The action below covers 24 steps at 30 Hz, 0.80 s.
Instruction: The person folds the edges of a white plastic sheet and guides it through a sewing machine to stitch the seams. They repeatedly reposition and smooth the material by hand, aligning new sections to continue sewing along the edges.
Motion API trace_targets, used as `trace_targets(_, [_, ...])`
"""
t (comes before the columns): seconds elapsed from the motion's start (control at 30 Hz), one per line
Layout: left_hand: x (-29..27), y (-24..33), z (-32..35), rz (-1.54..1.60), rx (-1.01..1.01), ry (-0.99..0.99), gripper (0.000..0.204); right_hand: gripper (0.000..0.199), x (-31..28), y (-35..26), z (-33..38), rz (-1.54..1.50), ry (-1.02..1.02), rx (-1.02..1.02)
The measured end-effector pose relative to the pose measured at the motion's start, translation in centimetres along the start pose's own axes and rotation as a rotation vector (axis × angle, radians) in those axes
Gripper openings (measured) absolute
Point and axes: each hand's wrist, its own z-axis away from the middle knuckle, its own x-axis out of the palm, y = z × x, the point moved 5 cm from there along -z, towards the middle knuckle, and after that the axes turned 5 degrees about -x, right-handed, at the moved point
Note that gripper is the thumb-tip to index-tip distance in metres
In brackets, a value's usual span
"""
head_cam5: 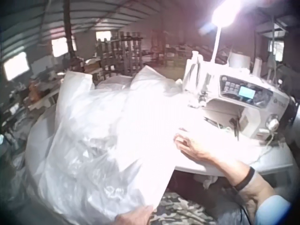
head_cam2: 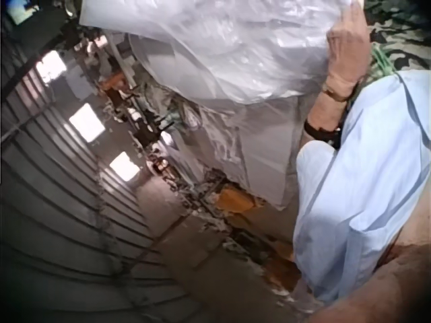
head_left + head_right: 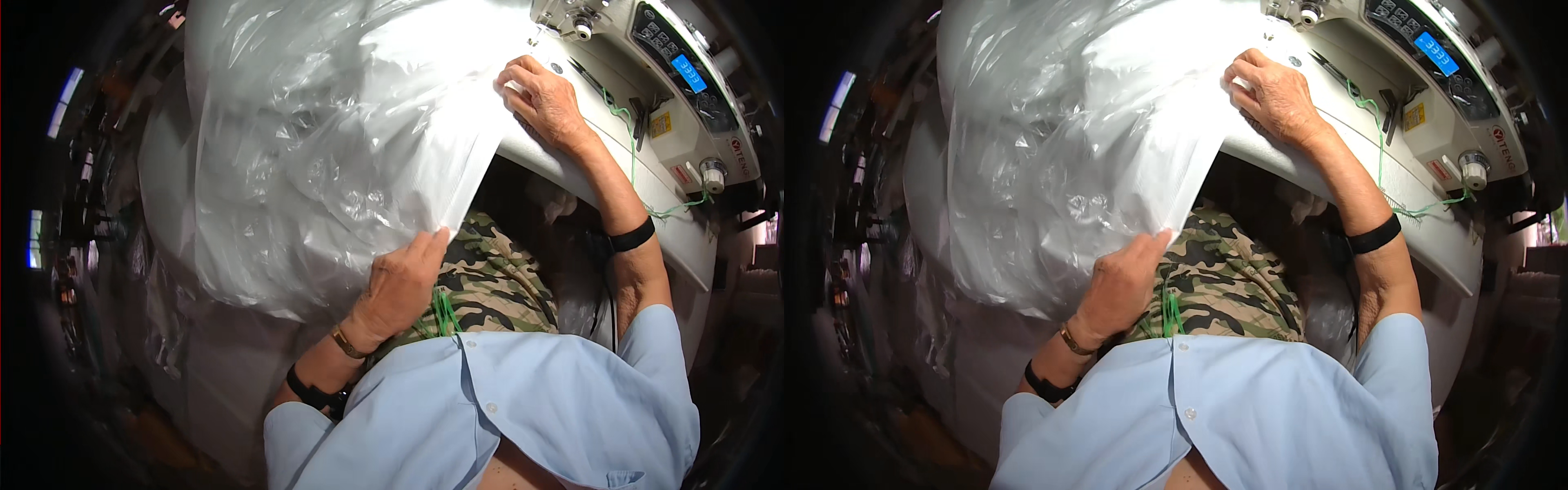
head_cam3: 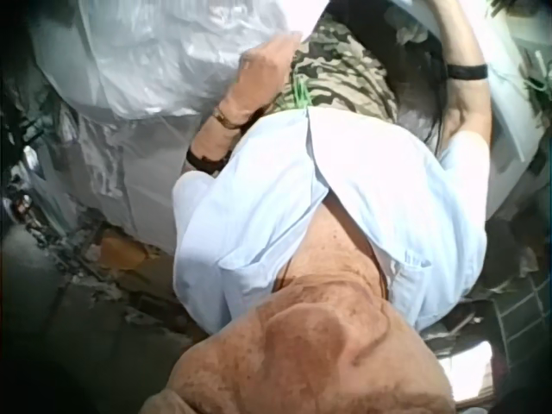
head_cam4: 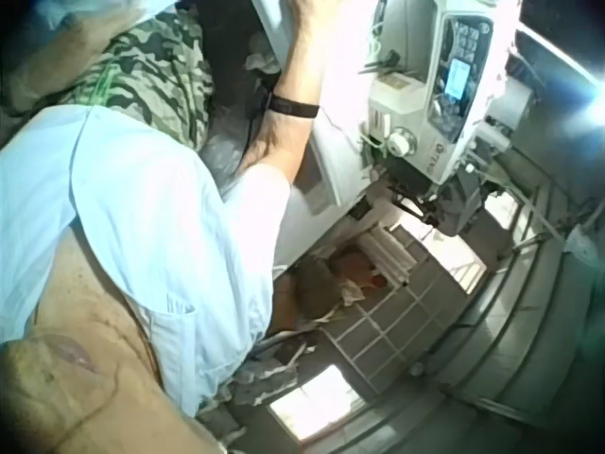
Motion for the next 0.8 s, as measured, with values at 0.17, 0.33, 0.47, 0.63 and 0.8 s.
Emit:
trace_targets(0.17, [1.7,0.4,-2.0,0.037,0.028,-0.166,0.037,0.017,-0.6,0.2,0.4,0.331,0.156,-0.054])
trace_targets(0.33, [1.9,0.6,-4.8,-0.017,0.071,-0.162,0.033,0.02,-0.6,0.7,0.5,0.286,0.17,0.024])
trace_targets(0.47, [1.2,0.6,-7.9,-0.096,0.128,-0.105,0.025,0.026,-0.6,0.5,0.6,0.245,0.151,0.04])
trace_targets(0.63, [0.8,1.0,-12.5,-0.147,0.184,-0.062,0.012,0.029,-0.7,0.5,0.3,0.248,0.117,0.087])
trace_targets(0.8, [0.7,1.6,-17.1,-0.195,0.254,0.012,0.005,0.029,-0.4,0.8,0.2,0.262,0.02,0.154])
